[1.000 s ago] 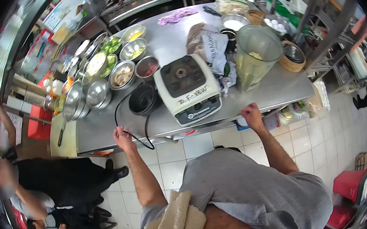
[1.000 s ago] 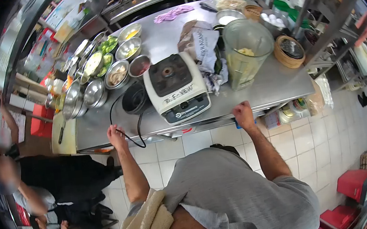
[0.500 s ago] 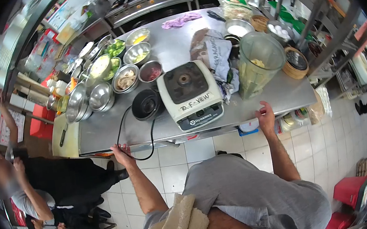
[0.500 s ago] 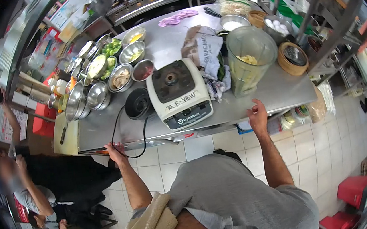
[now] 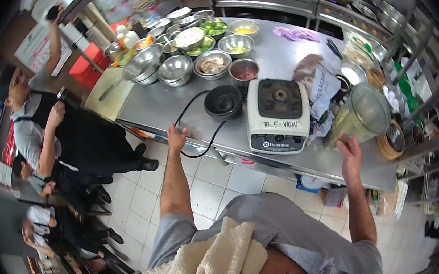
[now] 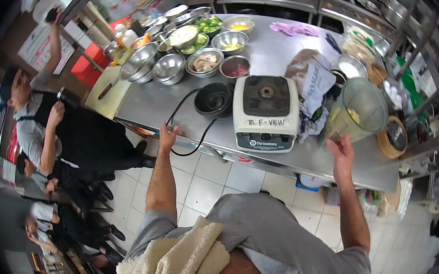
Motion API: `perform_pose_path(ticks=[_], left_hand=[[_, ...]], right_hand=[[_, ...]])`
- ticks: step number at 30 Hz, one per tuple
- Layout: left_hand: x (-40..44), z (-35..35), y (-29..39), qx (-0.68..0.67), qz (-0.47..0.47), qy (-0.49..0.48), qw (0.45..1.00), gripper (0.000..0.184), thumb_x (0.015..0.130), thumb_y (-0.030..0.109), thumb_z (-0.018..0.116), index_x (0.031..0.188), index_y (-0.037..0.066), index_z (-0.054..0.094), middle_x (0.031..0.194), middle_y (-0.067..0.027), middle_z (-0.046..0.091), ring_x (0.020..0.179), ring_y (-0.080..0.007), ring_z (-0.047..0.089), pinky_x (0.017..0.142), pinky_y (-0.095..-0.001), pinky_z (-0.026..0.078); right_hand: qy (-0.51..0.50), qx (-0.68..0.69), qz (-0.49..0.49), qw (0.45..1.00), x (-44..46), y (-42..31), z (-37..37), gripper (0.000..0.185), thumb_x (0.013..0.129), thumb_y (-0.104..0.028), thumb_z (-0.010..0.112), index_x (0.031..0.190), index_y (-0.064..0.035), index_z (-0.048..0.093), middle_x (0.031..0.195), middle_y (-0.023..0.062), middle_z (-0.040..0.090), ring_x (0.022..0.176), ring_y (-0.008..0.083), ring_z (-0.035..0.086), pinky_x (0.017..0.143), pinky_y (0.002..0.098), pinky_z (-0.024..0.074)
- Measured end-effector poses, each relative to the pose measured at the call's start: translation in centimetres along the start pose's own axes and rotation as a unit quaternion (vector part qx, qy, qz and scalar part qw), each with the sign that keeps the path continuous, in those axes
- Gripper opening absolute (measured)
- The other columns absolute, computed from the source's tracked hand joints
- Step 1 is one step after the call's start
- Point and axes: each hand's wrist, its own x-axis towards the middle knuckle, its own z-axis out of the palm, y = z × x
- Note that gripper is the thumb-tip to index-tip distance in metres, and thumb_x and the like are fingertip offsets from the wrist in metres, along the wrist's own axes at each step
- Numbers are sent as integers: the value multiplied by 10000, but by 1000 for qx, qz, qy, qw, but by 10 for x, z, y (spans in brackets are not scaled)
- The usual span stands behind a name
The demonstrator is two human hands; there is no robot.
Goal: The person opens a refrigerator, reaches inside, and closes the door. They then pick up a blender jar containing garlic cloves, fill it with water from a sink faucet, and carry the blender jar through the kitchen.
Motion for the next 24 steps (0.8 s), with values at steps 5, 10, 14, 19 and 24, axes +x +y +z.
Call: perform_pose_path(ticks=[5,10,14,19,24], left_hand=[[-17,-27,-3,-114,-79,4,990,800,751,397,612,1305,-30,225,1281,-256,335,1204,-304,335,970,-353,294],[-57,-50,-6,-402,-220,32,888,748,787,470,535,1326,62,216,1297,-164,351,1168,-282,375,910,-342,341],[-138,-40,-25,-436,-287,94,848,696,815,544,421,1334,156,167,1330,-50,305,1061,-291,438,796,-426,376],[-298,15,-173,-328,-443,-173,817,654,802,525,473,1219,34,356,1209,-145,414,957,-275,497,699,-386,428],[-366,-6,-185,-221,-508,-307,773,765,740,595,511,1257,73,297,1220,-157,395,889,-350,551,610,-457,478]], right_hand=[[23,171,-3,985,5,-15,21,206,766,-55,594,961,-40,530,818,-7,546,794,81,477,733,223,355],[212,180,-46,959,9,11,30,202,740,-66,642,918,-35,553,814,15,569,698,73,506,600,193,363],[291,213,-41,932,-9,-22,26,165,735,-89,658,849,-21,561,747,0,550,644,52,469,533,194,329],[329,134,-39,934,-35,-19,-9,181,724,-123,679,790,9,576,720,-8,558,643,40,443,573,175,339],[334,69,-26,940,-69,-31,-12,173,715,-136,689,730,-2,581,699,-14,565,620,46,443,573,189,361]])
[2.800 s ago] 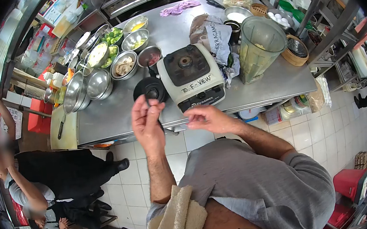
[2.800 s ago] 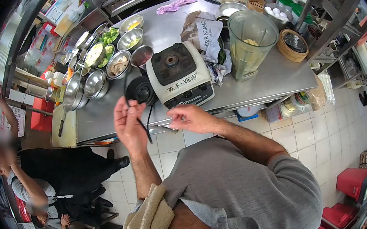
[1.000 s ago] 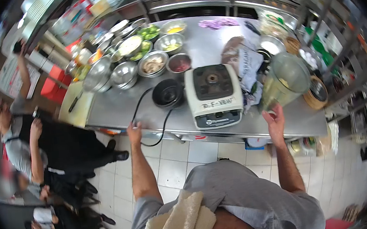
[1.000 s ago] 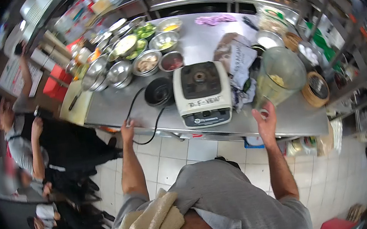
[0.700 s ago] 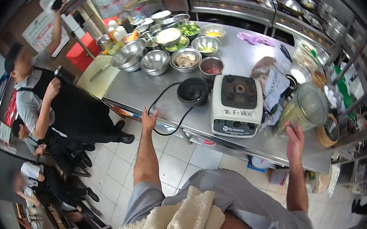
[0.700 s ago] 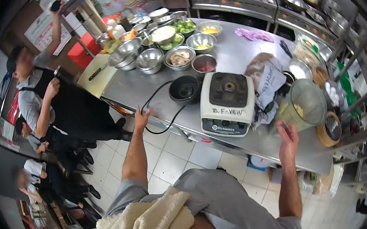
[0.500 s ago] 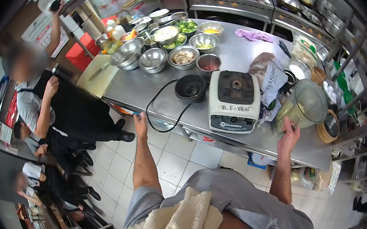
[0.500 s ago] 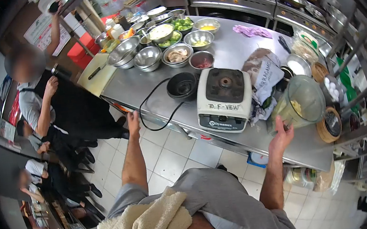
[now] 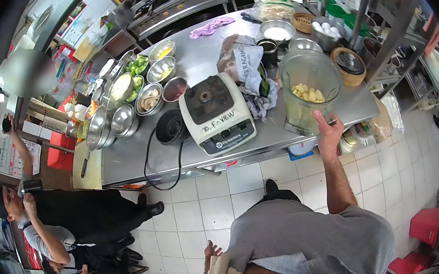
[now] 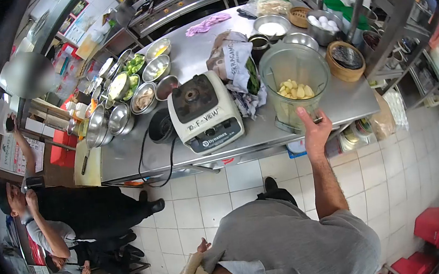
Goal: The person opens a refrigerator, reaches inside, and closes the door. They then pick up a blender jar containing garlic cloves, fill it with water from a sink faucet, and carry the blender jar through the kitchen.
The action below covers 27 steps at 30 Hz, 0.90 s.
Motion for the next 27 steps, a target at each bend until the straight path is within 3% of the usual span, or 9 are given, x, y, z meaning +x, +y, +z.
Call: perform_pose_path(ticks=[3,6,8,13,19,23,24,26,27], left_hand=[[5,-13,5,-61,48,4,997,715,745,589,513,1179,42,360,1200,-126,415,999,-330,486,707,-477,427],[-22,-8,38,-81,133,62,986,504,818,432,495,1142,53,422,1115,-90,478,850,-242,524,624,-383,421],[-29,-11,49,-66,186,63,978,517,819,426,508,1187,76,412,1127,-89,486,911,-248,525,648,-375,422],[-44,-27,15,5,235,32,972,553,818,421,512,1225,65,391,1102,-85,513,919,-235,529,685,-368,421],[-66,-72,-138,16,69,43,997,570,816,429,511,1224,53,379,1148,-99,486,984,-276,517,760,-415,425],[-90,-108,-243,-45,-2,73,996,544,796,406,543,1189,50,419,1013,-93,532,832,-227,545,623,-393,433],[-96,-115,-254,-32,15,98,995,480,792,386,564,1110,37,481,891,-86,554,744,-194,553,578,-341,436],[-105,-131,-243,-132,187,102,968,279,816,287,568,877,16,558,615,-3,499,517,-89,453,471,-195,353],[-121,-138,-213,-182,273,117,937,212,839,236,540,823,26,558,590,17,455,519,-74,399,472,-208,330]], right_hand=[[-24,-11,-26,999,-21,-17,-17,188,701,-143,702,714,2,584,676,-12,566,605,48,445,570,194,370],[-63,-56,-58,995,-49,-22,-34,177,692,-128,703,696,0,581,641,-21,550,571,49,427,534,199,356],[-72,27,-79,994,-77,-31,-38,167,678,-103,701,666,-5,566,584,-47,495,532,39,378,484,197,306],[-190,-21,-80,978,-151,-36,-79,228,645,-99,713,589,-34,502,536,-70,390,500,31,318,452,200,233],[-338,33,1,941,-228,-31,-88,264,591,-108,713,548,-63,456,518,-66,386,481,42,314,446,211,241],[-459,5,61,886,-284,-38,-73,283,575,-111,702,525,-66,427,505,-52,404,477,46,338,438,221,249],[-495,16,57,867,-290,-37,-69,288,574,-122,709,525,-56,433,488,-40,411,458,51,339,429,225,246],[-567,-15,24,823,-305,-39,-56,272,579,-131,713,539,-43,460,492,-28,443,451,53,351,424,225,251],[-622,-48,-11,782,-312,-42,-50,258,583,-141,717,554,-29,486,495,-16,475,443,54,364,419,226,256]])
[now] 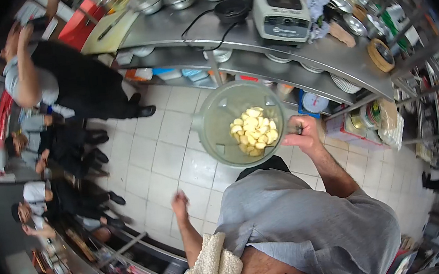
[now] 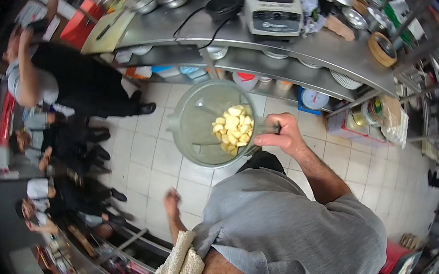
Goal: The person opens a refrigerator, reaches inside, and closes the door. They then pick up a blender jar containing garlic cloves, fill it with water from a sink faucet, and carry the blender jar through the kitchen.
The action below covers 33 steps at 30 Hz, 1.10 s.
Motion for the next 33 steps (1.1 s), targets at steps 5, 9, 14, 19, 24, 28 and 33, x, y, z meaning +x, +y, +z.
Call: perform_pose_path(ticks=[5,9,14,19,24,28,33], left_hand=[[-99,71,265,-10,320,79,944,125,798,79,562,874,-19,569,706,-7,504,606,-83,438,545,-221,372],[-147,113,331,292,439,-83,846,136,728,11,557,857,-31,557,761,-108,557,650,-210,559,563,-291,453],[-112,132,307,568,326,-68,752,138,749,48,496,854,-14,562,818,-149,583,748,-260,605,623,-354,495],[-90,152,309,684,243,-142,673,174,762,84,498,905,-3,549,812,-148,597,746,-273,614,609,-356,505],[-66,166,313,706,289,-154,627,162,753,99,509,882,18,564,804,-139,618,736,-269,625,613,-348,515],[-54,184,305,719,321,-189,588,138,753,110,507,844,31,575,800,-133,621,734,-274,625,618,-355,514],[-69,199,308,641,409,-192,620,119,734,119,515,754,22,580,753,-146,615,695,-282,617,580,-366,496]], right_hand=[[-141,8,-11,990,23,-20,53,275,561,-192,735,540,-35,511,435,-4,437,383,80,369,392,252,261],[-219,14,-34,975,43,-12,74,276,565,-200,740,544,-34,520,435,0,435,381,79,363,391,250,265],[-277,35,-46,959,59,-12,102,286,569,-212,744,566,-14,537,452,16,457,401,84,406,404,242,306],[-303,35,-73,950,73,-3,108,281,585,-217,745,611,0,568,485,24,503,434,69,438,418,235,333],[-286,35,-39,957,77,-1,102,228,613,-188,738,687,-18,605,537,29,559,463,69,483,447,225,376],[-224,-7,-50,973,64,14,91,244,602,-192,748,680,-10,604,533,42,566,466,79,504,447,234,389],[-122,16,9,992,29,7,65,215,612,-158,732,650,-5,586,532,17,554,464,60,470,440,232,363]])
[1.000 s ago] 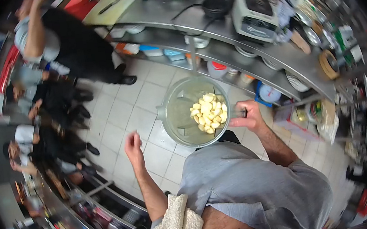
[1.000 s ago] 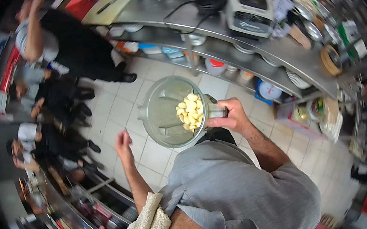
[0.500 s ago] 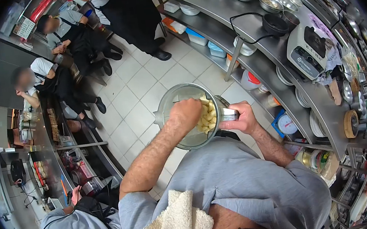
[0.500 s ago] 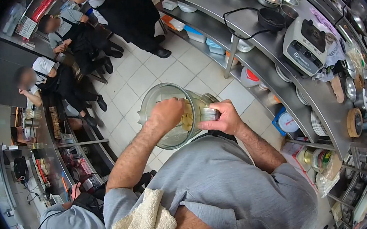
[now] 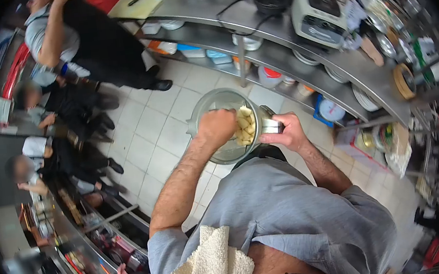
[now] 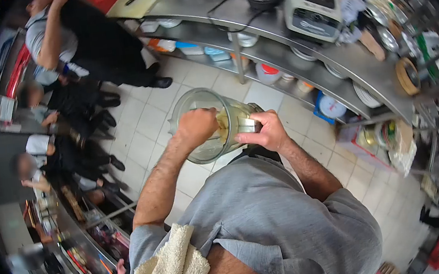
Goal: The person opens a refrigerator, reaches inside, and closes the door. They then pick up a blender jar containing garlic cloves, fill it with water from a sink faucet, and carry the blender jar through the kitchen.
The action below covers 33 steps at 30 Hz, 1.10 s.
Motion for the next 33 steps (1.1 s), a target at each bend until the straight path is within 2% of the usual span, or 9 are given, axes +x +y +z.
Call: perform_pose_path(ticks=[8,16,18,20,21,23,25,27,33], left_hand=[[-27,-47,15,-444,4,243,863,119,757,110,589,755,-3,553,591,-77,568,523,-142,541,495,-291,439],[0,53,-4,-341,-50,214,914,171,799,127,562,699,-11,552,513,-49,517,422,-95,441,433,-263,404],[10,109,-12,-419,-159,51,892,192,739,62,600,912,-1,545,775,-142,585,683,-198,574,601,-318,472],[5,189,-25,-201,-24,168,965,617,634,-2,650,1188,33,380,1171,-259,409,1102,-351,422,875,-375,403],[2,210,-30,-262,-73,11,962,920,549,-30,687,1308,60,173,1336,-285,117,1245,-428,140,1020,-407,237],[-7,271,-40,-270,-90,-82,955,817,564,30,707,1271,27,298,1271,-252,329,1204,-390,283,989,-390,293],[-30,349,-65,-388,-114,-201,892,561,672,128,667,1171,29,431,1054,-170,535,898,-307,550,637,-411,504],[-45,366,-49,-505,-408,-306,696,418,708,130,641,1092,73,486,923,-103,556,729,-234,564,473,-367,478],[6,357,75,-471,-318,-268,778,414,712,165,624,1088,46,500,853,-64,559,656,-175,548,472,-302,448]], right_hand=[[200,-36,82,976,-83,-16,-30,234,604,-122,718,547,-43,505,513,-22,489,492,33,403,440,212,290],[328,-46,100,938,-156,-12,-71,264,600,-115,720,543,-64,466,520,-56,444,505,31,367,450,220,264],[357,-20,90,930,-177,-13,-87,270,614,-118,724,540,-60,471,519,-54,442,507,29,364,449,217,267],[388,17,83,918,-195,-13,-101,277,626,-120,726,535,-61,471,513,-55,430,506,28,355,450,216,265],[402,17,82,912,-205,-13,-110,277,626,-120,726,535,-61,471,513,-55,430,506,28,355,450,216,265],[417,1,79,906,-226,-12,-129,326,603,-99,709,514,-90,396,503,-51,406,493,39,338,451,222,242],[427,13,83,900,-247,-11,-151,325,603,-98,710,512,-89,398,501,-49,411,491,38,343,452,221,246],[439,24,86,894,-275,-5,-173,325,603,-97,710,509,-87,399,498,-48,417,490,38,347,453,219,251],[502,41,102,858,-338,-2,-239,179,654,-137,724,630,-21,590,539,-20,532,507,30,439,441,214,334]])
